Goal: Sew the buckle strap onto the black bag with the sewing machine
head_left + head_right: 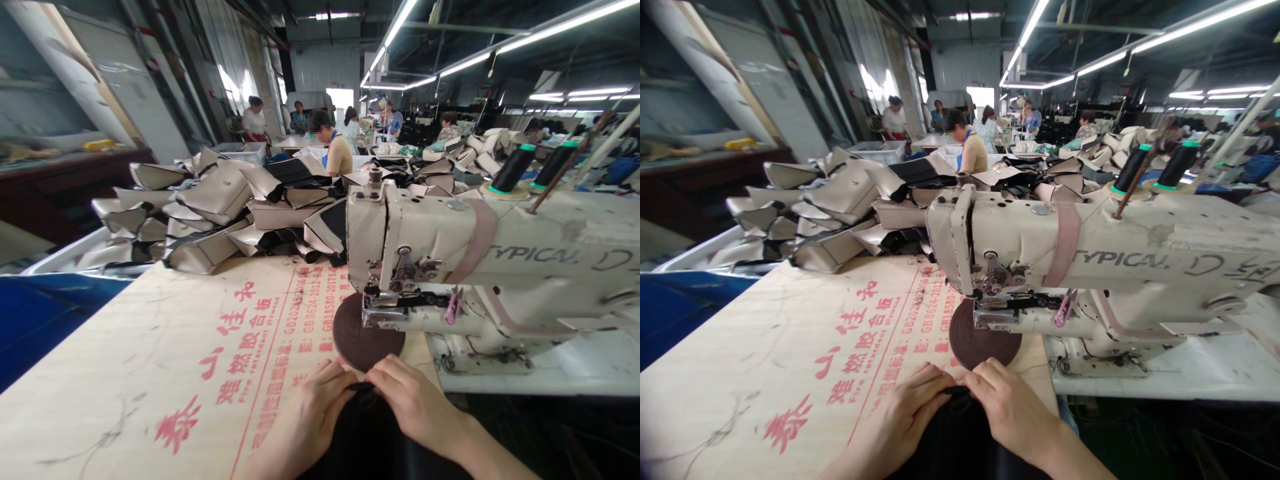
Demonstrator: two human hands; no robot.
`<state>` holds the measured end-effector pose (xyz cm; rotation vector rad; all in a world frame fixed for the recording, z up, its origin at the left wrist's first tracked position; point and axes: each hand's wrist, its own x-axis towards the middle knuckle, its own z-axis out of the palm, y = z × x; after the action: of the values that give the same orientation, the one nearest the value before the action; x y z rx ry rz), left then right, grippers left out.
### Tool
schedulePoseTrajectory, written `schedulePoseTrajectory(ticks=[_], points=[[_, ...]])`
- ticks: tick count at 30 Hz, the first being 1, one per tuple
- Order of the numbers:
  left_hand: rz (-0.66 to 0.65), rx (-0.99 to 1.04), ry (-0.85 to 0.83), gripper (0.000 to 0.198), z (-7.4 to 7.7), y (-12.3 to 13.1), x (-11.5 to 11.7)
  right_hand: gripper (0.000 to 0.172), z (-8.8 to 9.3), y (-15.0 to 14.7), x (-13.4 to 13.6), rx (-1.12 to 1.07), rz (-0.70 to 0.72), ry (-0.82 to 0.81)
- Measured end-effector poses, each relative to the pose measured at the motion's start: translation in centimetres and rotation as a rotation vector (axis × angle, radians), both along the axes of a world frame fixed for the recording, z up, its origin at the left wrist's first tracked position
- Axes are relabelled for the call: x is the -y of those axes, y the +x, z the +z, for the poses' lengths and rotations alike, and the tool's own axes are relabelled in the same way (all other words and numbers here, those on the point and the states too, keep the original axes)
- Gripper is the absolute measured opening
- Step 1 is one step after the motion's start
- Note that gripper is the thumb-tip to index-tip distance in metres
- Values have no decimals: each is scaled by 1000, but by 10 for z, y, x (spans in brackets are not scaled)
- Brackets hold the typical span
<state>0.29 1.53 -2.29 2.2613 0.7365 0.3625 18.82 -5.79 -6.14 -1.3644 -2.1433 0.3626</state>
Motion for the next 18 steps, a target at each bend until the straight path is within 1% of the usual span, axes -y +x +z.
schedulePoseTrajectory(ticks=[3, 5, 8, 10, 12, 14, 15, 17, 18], points=[[64, 12, -76, 22, -1, -1, -2, 21, -3, 1, -2, -50, -12, 4], [100, 16, -112, 21, -6, -8, -2, 19, -2, 1, -3, -63, -9, 3], [143, -5, -218, 29, -19, -27, 5, 18, 1, -1, -2, -40, 10, -11], [213, -11, -311, 35, -30, -37, 12, 18, 3, -3, -1, -28, 21, -28], [302, 31, -344, 36, -39, -38, 18, 18, 6, -5, 0, -34, 23, -30], [399, 90, -282, 33, -41, -30, 19, 18, 8, -7, 0, -47, 5, -16], [447, 104, -224, 32, -40, -23, 17, 19, 9, -8, 1, -59, -16, -10], [501, 92, -93, 31, -30, -9, 9, 20, 12, -11, 1, -117, -89, -17], [496, 67, -28, 31, -23, -3, 2, 20, 13, -12, 0, -175, -135, -28]])
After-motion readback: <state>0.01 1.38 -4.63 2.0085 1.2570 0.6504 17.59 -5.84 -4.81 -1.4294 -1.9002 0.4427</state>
